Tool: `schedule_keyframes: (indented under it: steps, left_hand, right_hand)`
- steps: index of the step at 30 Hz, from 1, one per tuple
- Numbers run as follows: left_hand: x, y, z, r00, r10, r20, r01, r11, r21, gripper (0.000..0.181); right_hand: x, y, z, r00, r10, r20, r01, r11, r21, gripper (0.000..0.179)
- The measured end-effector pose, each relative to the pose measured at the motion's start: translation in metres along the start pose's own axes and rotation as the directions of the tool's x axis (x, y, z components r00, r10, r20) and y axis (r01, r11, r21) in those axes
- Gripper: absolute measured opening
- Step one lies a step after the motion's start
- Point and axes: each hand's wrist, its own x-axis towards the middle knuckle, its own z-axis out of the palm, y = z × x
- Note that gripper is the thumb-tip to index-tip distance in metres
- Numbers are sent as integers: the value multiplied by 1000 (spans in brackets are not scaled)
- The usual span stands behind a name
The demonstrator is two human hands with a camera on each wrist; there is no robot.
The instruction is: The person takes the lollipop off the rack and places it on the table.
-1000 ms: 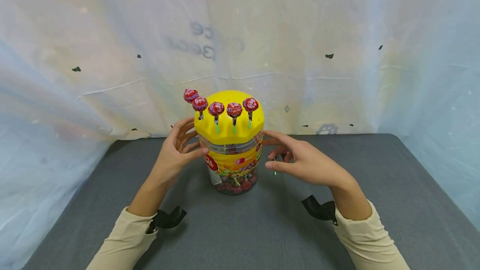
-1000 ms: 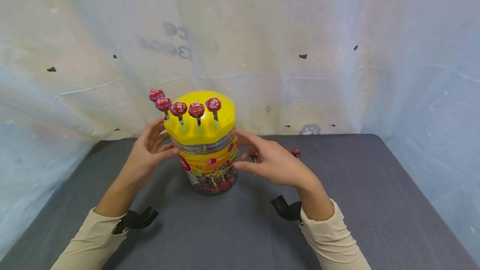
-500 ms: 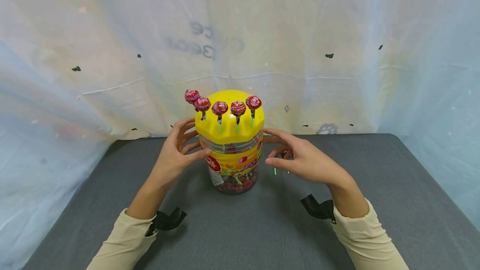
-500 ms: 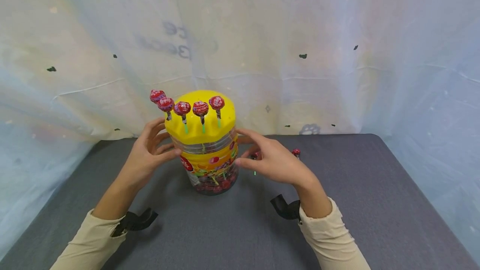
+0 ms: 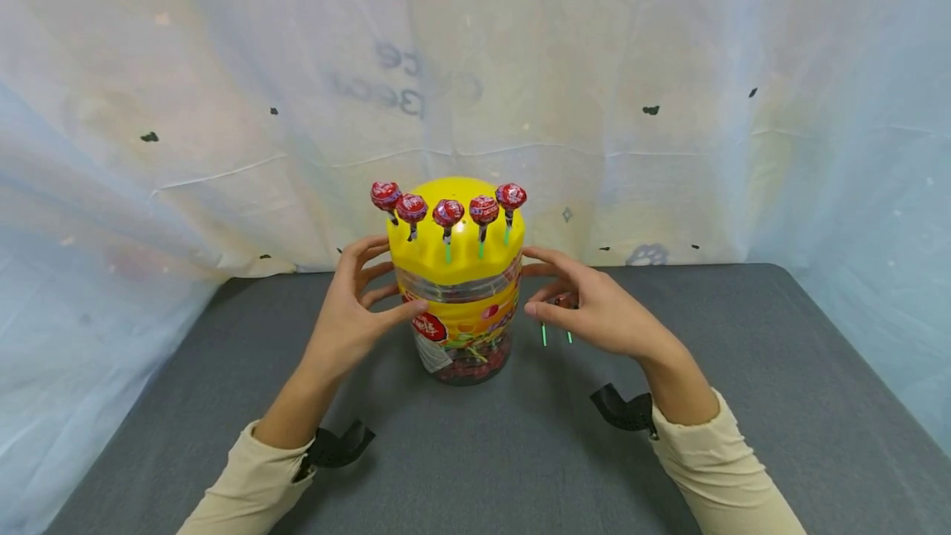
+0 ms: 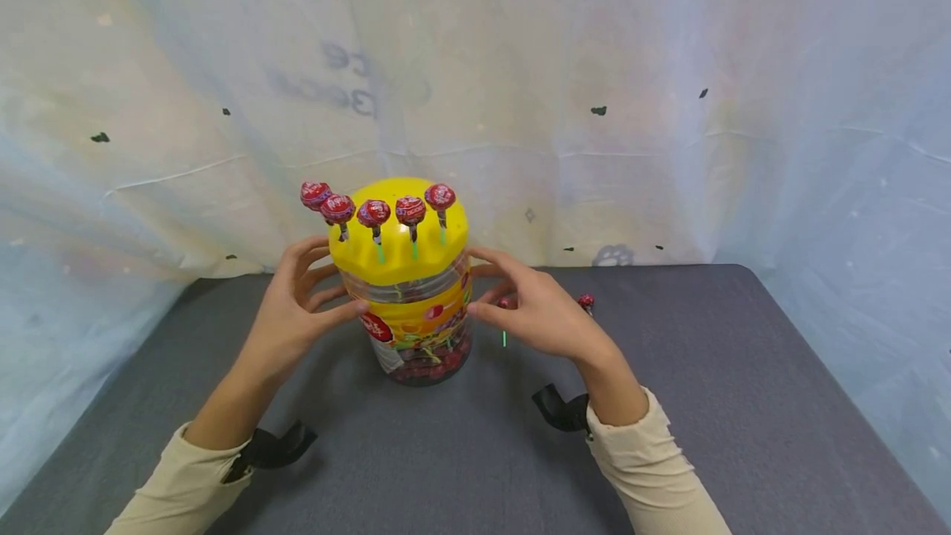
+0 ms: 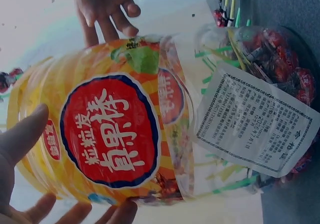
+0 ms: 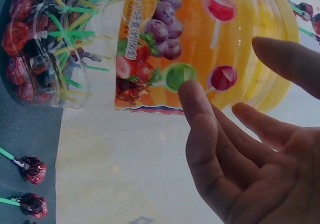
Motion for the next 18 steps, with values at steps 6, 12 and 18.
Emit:
schedule_keyframes:
  steps: [6,12,18]
  left_hand:
    - [-3,4,5,999,-15,-40,16,999,43,88]
    - [-4,5,8,998,5,-55,-3,999,37,90]
    - [-4,6,8,998,25,-56,-23,999,39,91]
  right_hand:
    - [4,5,3,1000,3,-31,-4,1000,-19,68]
    - [5,7,5,999,3,-46,-4,1000,-17,67]
    - [5,8,5,999,-14,-43,13,1000,-11,67]
